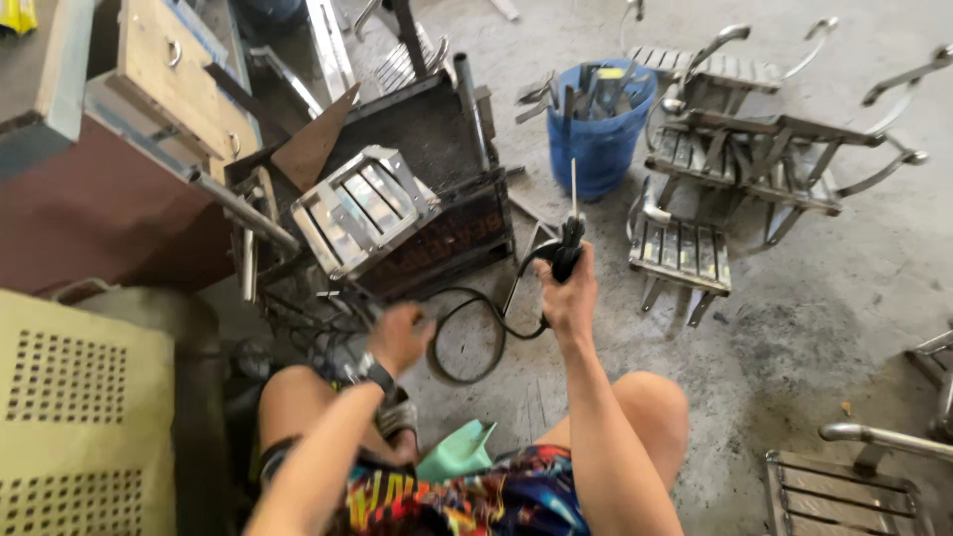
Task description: The person welds metal components to form a small ladder-like structure using a hand-held electrode holder.
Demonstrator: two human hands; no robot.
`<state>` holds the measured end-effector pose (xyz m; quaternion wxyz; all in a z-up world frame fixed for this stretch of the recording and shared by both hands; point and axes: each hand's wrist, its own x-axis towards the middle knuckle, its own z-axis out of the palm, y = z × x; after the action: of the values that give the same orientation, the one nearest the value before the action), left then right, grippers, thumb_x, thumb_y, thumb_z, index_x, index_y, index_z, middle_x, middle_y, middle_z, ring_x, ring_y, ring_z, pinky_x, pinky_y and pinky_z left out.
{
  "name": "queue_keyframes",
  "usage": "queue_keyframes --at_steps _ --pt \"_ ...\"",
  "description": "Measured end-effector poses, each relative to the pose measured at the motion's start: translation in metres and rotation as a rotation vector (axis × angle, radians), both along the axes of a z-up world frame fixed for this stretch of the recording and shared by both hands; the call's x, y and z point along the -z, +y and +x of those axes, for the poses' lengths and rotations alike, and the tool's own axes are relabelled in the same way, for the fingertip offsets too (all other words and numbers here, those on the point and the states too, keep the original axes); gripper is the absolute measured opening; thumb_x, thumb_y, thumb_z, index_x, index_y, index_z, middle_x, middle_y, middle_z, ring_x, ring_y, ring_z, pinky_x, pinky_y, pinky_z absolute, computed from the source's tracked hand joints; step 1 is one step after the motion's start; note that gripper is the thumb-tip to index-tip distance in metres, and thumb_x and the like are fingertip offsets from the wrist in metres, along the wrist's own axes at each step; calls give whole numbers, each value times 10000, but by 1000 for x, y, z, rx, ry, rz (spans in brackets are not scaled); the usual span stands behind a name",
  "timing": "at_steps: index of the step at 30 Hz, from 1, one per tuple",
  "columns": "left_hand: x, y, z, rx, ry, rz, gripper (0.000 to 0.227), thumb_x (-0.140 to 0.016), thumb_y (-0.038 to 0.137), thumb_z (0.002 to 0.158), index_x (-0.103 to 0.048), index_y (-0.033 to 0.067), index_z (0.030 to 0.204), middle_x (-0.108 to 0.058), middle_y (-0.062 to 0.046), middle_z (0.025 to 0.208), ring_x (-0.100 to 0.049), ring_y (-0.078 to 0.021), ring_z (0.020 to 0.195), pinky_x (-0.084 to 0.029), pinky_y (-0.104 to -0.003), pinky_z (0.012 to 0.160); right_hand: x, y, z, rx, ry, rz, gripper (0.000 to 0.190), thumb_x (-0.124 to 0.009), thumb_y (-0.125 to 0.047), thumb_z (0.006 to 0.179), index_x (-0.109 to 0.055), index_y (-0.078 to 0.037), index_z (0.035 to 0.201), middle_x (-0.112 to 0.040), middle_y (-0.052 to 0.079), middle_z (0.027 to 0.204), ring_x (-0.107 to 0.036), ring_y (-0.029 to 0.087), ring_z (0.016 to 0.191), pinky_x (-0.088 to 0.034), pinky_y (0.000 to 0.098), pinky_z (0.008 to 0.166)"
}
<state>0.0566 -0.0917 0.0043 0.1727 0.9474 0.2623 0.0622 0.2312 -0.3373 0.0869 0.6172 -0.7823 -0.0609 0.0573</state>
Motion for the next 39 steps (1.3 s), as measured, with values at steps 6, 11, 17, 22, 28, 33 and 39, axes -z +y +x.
queue_keyframes --at_steps 6,11,17,22,28,33,39 --pt "137 53 -27 -176 406 344 595 -790 390 823 -514 247 1330 -410 -46 1592 -330 -429 1483 -293 -518 1248 11 5 -17 -31 -18 -15 417 -817 -227 876 -546 -204 1192 -713 136 896 -723 370 887 -544 495 793" --pt "121 78 -7 0 484 194 188 -712 337 873 -721 248 1038 -741 7 1179 -543 -309 1365 -275 -433 1244 20 13 -10 -41 -55 36 425 -824 -160 845 -548 -175 1168 -667 206 864 -693 432 832 -528 514 746" --pt "45 81 -40 -33 259 115 184 -801 317 765 -785 143 823 -785 -74 861 -730 -292 1032 -584 -408 932 37 15 9 -66 -30 100 378 -788 -149 879 -532 -105 1153 -673 243 890 -681 443 858 -523 529 750" --pt "-16 109 -50 162 259 91 385 -867 459 663 -770 118 813 -781 -120 852 -726 -380 935 -616 -436 803 16 11 0 -24 -12 58 406 -791 -230 897 -514 -197 1192 -691 182 917 -700 430 897 -520 523 753" --pt "-19 131 -59 155 277 46 384 -857 543 627 -788 195 775 -743 -121 830 -746 -348 878 -619 -433 763 11 8 -4 -4 6 93 361 -780 -187 902 -539 -167 1170 -715 197 907 -709 429 885 -518 545 743" --pt "-11 130 -57 173 261 29 415 -843 570 598 -756 177 698 -758 -67 727 -762 -317 828 -617 -422 714 7 8 -2 -17 -17 78 401 -801 -171 878 -545 -161 1187 -729 171 898 -712 406 882 -519 531 790" --pt "1 131 -59 205 274 36 375 -819 534 616 -752 173 693 -767 -64 742 -759 -313 830 -616 -429 727 13 7 0 -12 -15 11 388 -822 -233 878 -551 -196 1152 -724 105 856 -708 333 833 -527 468 759"
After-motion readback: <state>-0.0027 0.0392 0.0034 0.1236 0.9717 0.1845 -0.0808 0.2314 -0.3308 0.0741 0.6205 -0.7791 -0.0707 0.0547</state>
